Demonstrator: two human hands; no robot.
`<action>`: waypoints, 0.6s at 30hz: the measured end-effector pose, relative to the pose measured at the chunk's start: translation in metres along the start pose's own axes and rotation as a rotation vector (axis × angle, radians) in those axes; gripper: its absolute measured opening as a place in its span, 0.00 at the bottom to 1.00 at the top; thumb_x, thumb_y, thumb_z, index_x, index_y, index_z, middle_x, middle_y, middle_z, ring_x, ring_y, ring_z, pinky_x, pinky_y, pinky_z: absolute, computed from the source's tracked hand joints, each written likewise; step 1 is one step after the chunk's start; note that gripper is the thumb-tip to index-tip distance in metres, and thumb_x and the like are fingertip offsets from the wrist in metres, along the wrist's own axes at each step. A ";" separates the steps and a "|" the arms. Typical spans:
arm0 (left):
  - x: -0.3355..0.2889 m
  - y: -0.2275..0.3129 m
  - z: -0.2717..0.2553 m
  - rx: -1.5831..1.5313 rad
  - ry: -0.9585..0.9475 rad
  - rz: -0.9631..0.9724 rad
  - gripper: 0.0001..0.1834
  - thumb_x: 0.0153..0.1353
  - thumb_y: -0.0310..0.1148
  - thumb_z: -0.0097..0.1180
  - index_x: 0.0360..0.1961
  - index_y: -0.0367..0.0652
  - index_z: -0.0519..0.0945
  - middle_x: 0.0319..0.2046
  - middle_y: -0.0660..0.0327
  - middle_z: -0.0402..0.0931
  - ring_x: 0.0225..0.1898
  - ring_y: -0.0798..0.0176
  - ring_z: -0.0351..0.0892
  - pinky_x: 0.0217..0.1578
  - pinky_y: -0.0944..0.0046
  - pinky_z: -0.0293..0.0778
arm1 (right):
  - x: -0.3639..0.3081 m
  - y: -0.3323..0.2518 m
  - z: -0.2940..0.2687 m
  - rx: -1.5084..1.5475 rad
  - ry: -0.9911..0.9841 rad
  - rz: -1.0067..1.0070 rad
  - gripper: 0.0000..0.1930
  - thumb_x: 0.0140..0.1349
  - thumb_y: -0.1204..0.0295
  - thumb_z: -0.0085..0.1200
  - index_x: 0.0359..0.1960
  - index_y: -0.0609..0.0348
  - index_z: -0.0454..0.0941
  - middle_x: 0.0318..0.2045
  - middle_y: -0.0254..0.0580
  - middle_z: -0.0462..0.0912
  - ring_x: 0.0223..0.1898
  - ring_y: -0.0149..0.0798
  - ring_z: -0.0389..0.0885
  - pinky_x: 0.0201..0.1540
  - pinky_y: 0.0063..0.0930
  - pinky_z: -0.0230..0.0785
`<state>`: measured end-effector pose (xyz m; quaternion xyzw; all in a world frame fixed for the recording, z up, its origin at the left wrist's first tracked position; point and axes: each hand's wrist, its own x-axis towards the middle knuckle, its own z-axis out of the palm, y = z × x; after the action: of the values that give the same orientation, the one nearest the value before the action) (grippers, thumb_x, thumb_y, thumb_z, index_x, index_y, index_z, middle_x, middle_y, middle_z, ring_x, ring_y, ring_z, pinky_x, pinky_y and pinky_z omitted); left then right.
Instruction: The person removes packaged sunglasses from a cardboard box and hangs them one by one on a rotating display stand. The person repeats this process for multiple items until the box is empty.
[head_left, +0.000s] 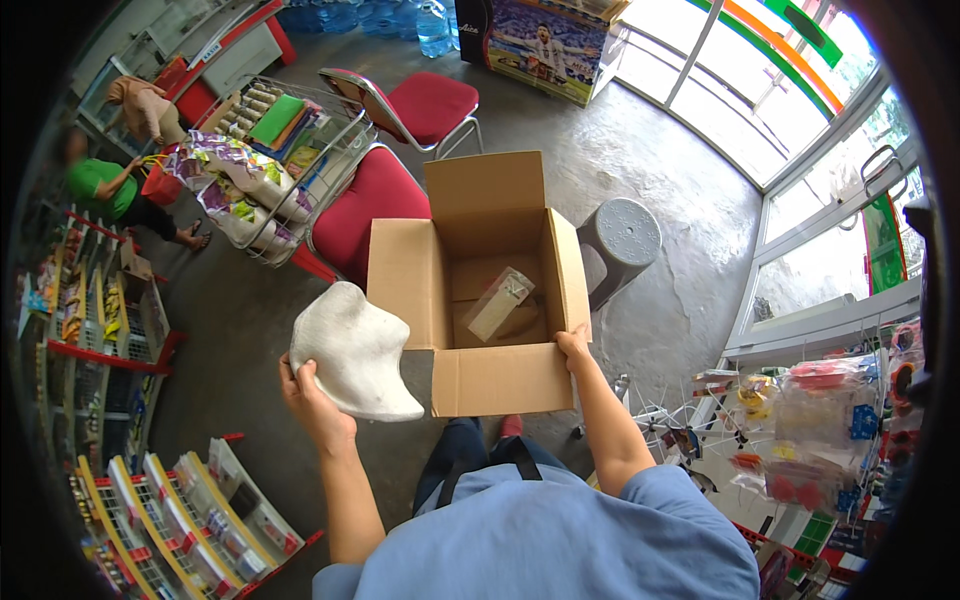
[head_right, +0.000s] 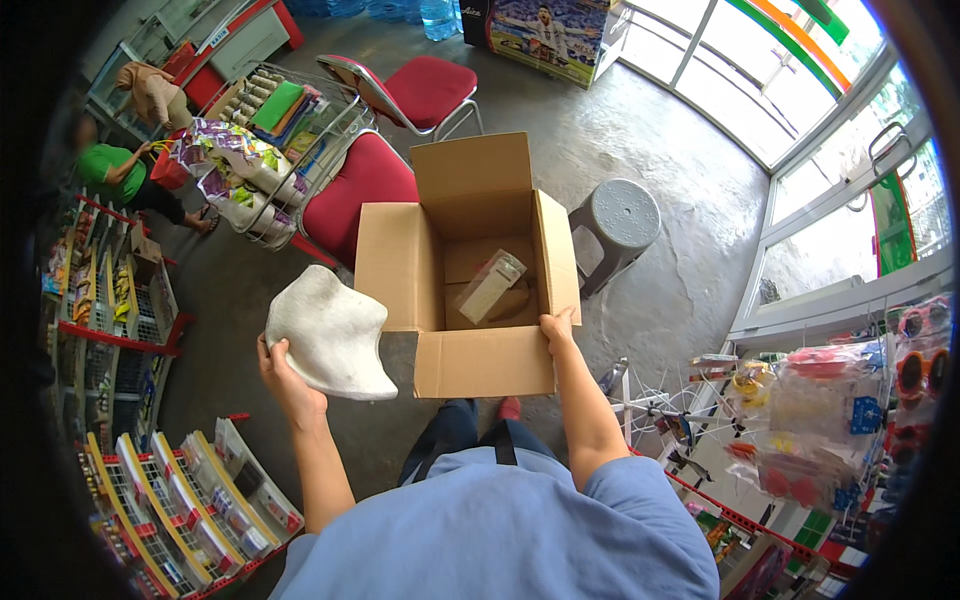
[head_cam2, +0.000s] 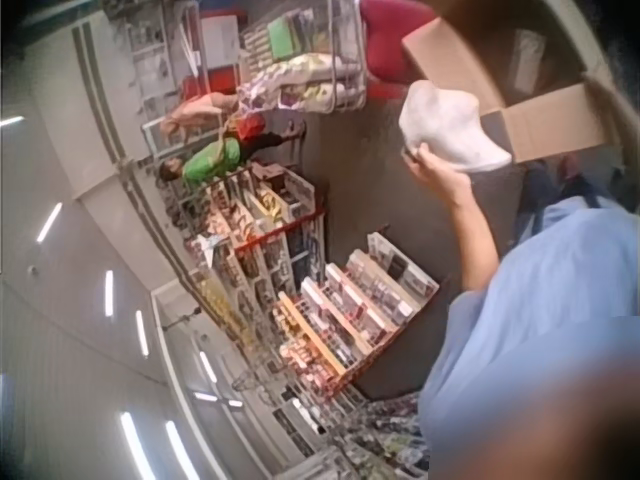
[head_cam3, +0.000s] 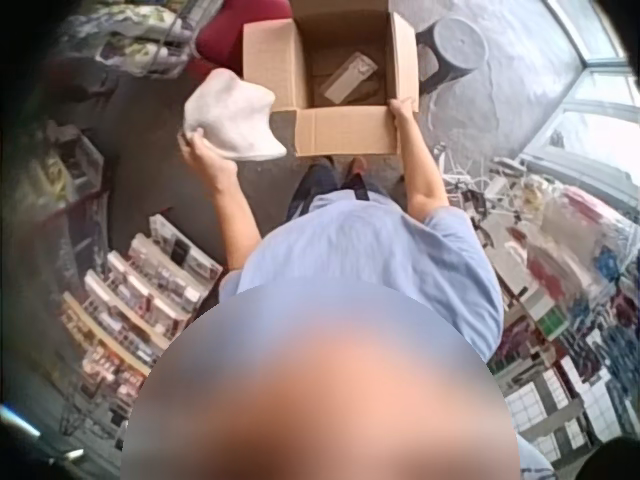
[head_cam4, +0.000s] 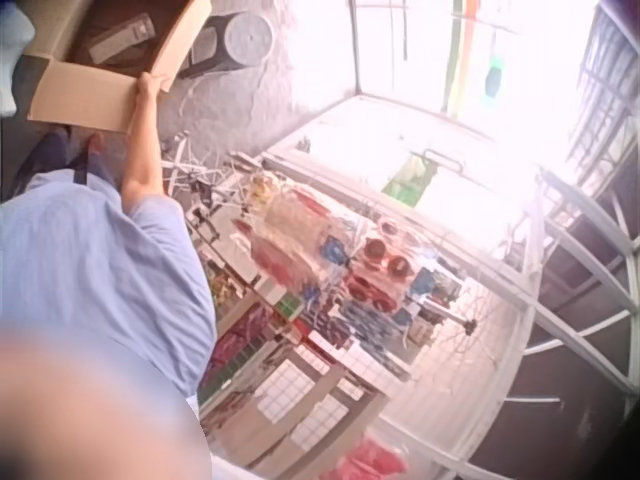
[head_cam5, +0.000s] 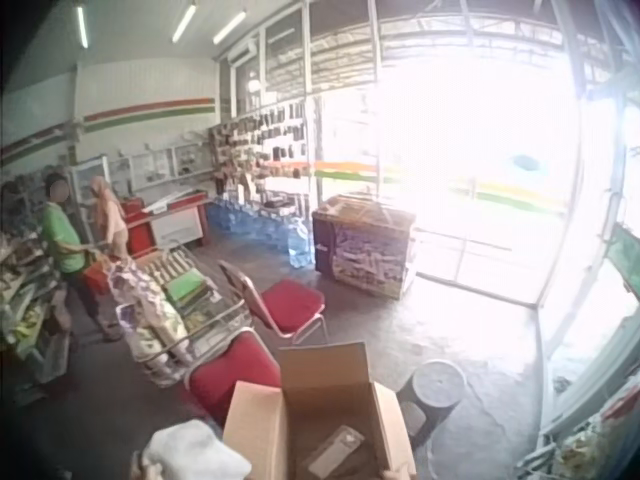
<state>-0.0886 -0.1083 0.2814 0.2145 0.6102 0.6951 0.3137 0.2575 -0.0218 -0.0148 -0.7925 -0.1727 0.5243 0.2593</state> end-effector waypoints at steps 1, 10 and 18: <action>-0.005 0.000 0.000 -0.024 -0.011 0.001 0.12 0.57 0.31 0.44 0.42 0.39 0.73 0.41 0.57 0.73 0.42 0.62 0.73 0.45 0.61 0.71 | -0.004 0.001 0.002 0.055 -0.011 -0.007 0.43 0.52 0.73 0.57 0.69 0.53 0.46 0.60 0.61 0.65 0.58 0.58 0.69 0.54 0.49 0.69; 0.000 0.003 -0.001 -0.012 -0.054 -0.012 0.11 0.57 0.30 0.44 0.40 0.40 0.73 0.39 0.59 0.73 0.41 0.64 0.73 0.43 0.62 0.71 | -0.038 0.019 0.083 0.415 -0.062 0.166 0.54 0.55 0.74 0.54 0.72 0.50 0.21 0.66 0.62 0.56 0.60 0.55 0.68 0.57 0.43 0.67; 0.076 0.000 0.004 0.008 -0.185 -0.067 0.10 0.57 0.29 0.44 0.38 0.40 0.73 0.35 0.61 0.74 0.37 0.67 0.73 0.40 0.66 0.71 | -0.057 0.042 0.126 0.306 0.126 0.141 0.53 0.56 0.70 0.55 0.73 0.48 0.24 0.66 0.60 0.58 0.62 0.55 0.66 0.60 0.44 0.63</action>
<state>-0.1403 -0.0524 0.2760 0.2584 0.5882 0.6591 0.3910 0.1198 -0.0580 -0.0374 -0.7851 -0.0181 0.5108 0.3498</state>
